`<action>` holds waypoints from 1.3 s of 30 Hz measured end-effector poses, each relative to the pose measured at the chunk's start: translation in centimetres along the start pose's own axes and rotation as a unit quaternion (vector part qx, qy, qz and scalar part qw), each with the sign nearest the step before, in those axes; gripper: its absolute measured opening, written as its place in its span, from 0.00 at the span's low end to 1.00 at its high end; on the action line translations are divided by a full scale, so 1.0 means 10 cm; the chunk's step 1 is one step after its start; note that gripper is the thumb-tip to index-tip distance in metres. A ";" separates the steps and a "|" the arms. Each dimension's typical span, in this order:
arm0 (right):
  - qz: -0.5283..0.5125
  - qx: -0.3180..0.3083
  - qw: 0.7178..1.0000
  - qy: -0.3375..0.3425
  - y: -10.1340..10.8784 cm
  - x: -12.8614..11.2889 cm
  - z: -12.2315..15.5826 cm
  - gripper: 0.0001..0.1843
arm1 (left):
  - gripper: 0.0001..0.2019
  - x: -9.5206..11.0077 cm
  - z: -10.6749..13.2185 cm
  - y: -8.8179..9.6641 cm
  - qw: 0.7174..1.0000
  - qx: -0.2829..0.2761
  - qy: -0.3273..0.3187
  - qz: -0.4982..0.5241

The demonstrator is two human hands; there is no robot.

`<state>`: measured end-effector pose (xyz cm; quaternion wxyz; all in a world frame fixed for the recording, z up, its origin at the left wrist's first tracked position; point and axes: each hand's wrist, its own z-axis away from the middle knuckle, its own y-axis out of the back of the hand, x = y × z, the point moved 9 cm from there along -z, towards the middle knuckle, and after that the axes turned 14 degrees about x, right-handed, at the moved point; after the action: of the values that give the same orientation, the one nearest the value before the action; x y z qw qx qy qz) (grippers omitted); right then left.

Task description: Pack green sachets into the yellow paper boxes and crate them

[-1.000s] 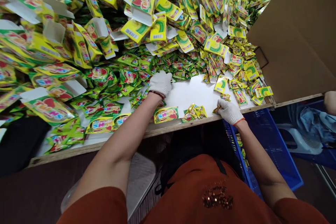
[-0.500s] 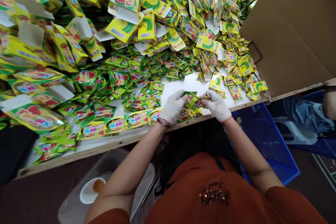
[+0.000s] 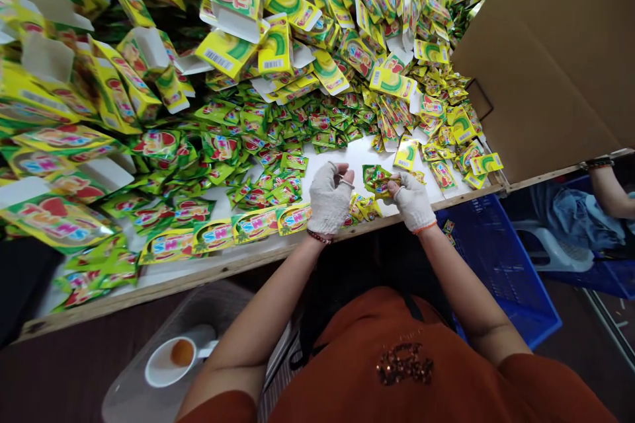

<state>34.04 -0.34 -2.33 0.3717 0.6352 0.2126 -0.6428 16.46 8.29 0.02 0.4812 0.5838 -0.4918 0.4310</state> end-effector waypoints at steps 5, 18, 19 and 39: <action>0.089 -0.046 0.992 0.073 -0.05 -0.15 0.04 0.17 | 0.15 -0.16 0.11 -0.24 0.981 -0.149 0.104 0.074; 0.013 0.002 0.998 0.060 -0.01 -0.16 0.01 0.18 | 0.23 -0.19 0.26 -0.22 0.962 -0.139 0.187 0.142; 0.021 -0.004 0.997 0.072 -0.03 -0.19 0.02 0.18 | 0.25 -0.22 0.30 -0.24 0.952 -0.145 0.217 0.162; 0.263 0.123 0.954 0.068 0.61 -0.07 -1.01 0.14 | 0.15 -0.16 0.27 -0.24 0.990 -0.134 0.038 -0.018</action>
<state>45.23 3.50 -1.42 0.4314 0.7518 -0.0177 -0.4984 18.72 6.01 -2.30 0.5811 0.5057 -0.5159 0.3747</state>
